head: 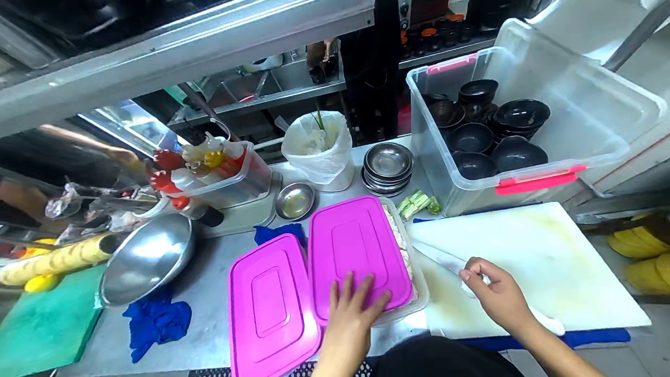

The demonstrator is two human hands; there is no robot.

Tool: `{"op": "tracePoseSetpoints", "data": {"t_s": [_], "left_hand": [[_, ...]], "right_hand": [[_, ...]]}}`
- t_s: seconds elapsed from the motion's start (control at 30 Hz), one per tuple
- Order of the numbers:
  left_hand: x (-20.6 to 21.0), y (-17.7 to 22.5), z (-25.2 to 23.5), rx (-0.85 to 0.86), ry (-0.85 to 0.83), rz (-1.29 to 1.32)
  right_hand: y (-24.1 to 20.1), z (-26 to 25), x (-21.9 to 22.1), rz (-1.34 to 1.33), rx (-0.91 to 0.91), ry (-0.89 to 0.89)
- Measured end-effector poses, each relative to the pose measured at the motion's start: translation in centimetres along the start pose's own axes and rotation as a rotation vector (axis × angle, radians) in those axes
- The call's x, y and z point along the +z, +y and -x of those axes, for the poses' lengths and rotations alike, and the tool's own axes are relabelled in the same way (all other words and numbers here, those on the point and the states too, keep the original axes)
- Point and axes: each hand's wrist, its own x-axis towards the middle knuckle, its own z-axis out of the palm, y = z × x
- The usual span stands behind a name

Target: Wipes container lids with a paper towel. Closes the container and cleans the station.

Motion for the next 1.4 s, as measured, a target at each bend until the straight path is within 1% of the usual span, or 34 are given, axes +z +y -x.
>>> {"op": "tracePoseSetpoints", "data": {"t_s": [0.07,0.13,0.2,0.27,0.4,0.5,0.63,0.73,0.8,0.87,0.93,0.97,1.03,1.1,1.17,1.2,1.3,1.4], "left_hand": [[2.2,0.6,0.3,0.035,-0.016,-0.031],[3.4,0.7,0.4,0.069,-0.021,-0.042],[3.8,0.6,0.5,0.083,-0.014,-0.041],[3.5,0.7,0.6,0.073,-0.028,-0.048],[3.9,1.6,1.3,0.054,-0.08,-0.067],[4.9,1.7,1.3,0.049,-0.063,-0.083],[5.8,1.3,0.7,0.059,-0.087,-0.048],[5.9,1.2,1.0,0.034,-0.139,0.036],[5.2,1.2,1.0,0.013,-0.211,0.093],[4.0,1.4,0.3,-0.028,-0.353,0.136],[2.5,1.4,-1.8,-0.086,-0.49,0.163],[1.9,1.2,-3.4,-0.111,-0.498,0.167],[1.3,0.2,-8.3,-0.152,-0.364,0.162],[1.5,-1.5,-14.1,-0.226,-0.267,0.084],[3.0,-4.0,-19.3,-0.281,-0.229,-0.01],[3.9,-5.1,-21.4,-0.326,-0.253,-0.048],[6.6,-6.7,-24.7,-0.461,-0.346,-0.129],[7.0,-6.1,-26.1,-0.533,-0.439,-0.186]], "right_hand": [[-0.1,0.2,-0.2,0.037,0.057,-0.025],[-0.1,0.5,-0.3,0.077,0.099,-0.074],[0.2,0.8,0.0,0.113,0.125,-0.134],[0.3,1.1,0.4,0.164,0.188,-0.212],[0.0,0.9,1.6,0.3,0.414,-0.485],[0.5,1.1,2.6,0.357,0.487,-0.621],[1.5,1.3,3.7,0.35,0.561,-0.639],[2.0,0.9,3.9,0.249,0.638,-0.635],[2.3,1.0,4.3,0.115,0.679,-0.584],[2.4,1.2,4.7,0.075,0.688,-0.543],[2.4,1.0,5.0,0.093,0.684,-0.537],[2.5,0.9,5.2,0.088,0.682,-0.53],[2.7,0.7,5.6,0.062,0.678,-0.508],[2.8,0.6,6.0,0.045,0.684,-0.497],[2.6,0.8,6.2,0.032,0.692,-0.487],[2.6,0.7,6.2,0.026,0.697,-0.486],[2.6,0.7,6.0,0.0,0.711,-0.475],[2.4,0.7,6.2,-0.043,0.723,-0.439]]}}
